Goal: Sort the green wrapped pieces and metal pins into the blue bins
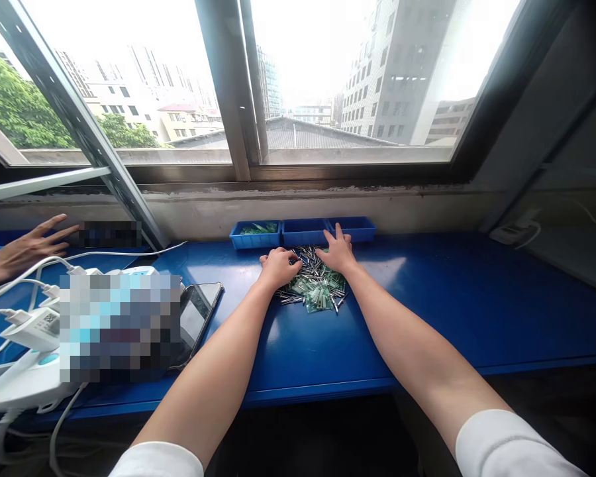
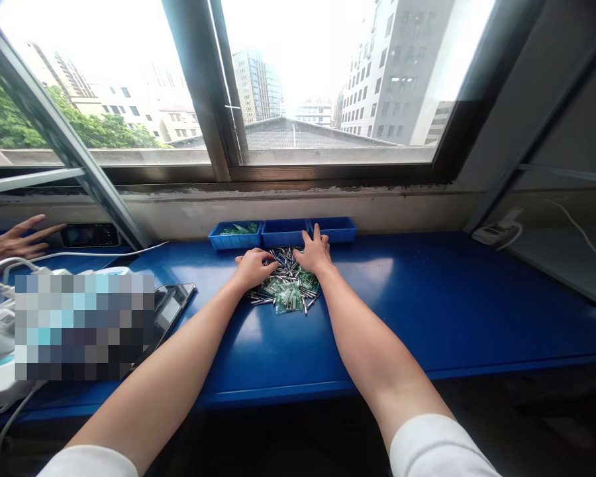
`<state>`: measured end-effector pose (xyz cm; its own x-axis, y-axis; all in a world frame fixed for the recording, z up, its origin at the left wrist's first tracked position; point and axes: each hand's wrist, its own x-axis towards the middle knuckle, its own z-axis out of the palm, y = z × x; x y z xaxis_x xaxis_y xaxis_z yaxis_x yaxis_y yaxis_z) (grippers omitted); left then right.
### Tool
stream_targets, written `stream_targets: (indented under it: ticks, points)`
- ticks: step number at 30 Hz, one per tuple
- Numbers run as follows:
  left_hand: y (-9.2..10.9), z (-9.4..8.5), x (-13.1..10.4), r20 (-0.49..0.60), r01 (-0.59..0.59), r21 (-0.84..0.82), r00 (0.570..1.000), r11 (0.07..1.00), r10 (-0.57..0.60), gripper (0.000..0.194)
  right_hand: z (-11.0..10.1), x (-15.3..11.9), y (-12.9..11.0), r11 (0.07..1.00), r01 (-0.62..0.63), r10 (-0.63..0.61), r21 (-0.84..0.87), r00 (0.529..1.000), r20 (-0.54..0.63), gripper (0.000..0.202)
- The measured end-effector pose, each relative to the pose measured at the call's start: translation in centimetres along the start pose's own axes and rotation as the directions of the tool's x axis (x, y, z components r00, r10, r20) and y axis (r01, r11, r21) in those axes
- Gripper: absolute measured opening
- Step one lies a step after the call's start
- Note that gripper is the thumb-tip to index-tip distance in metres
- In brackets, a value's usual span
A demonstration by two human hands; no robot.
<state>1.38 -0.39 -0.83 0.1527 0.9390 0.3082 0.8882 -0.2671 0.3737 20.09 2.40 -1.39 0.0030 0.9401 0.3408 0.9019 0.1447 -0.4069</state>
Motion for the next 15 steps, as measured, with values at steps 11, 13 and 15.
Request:
stream_targets:
  ticks: [11, 13, 15]
  points:
    - [0.1, 0.0, 0.4, 0.004, 0.020, -0.053, 1.000, 0.998, -0.020, 0.022, 0.4, -1.0, -1.8, 0.923, 0.361, -0.378, 0.133, 0.917, 0.129, 0.028]
    - [0.0, 0.0, 0.5, 0.015, 0.030, -0.056, 0.999, 0.998, -0.029, 0.022, 0.5, -1.2, -2.1, 0.917, 0.378, -0.395, 0.126, 0.905, 0.156, 0.027]
    - [0.0, 0.1, 0.6, 0.018, 0.030, -0.056, 0.999, 0.998, -0.029, 0.022, 0.6, -1.2, -2.3, 0.917, 0.379, -0.397, 0.127, 0.902, 0.173, 0.027]
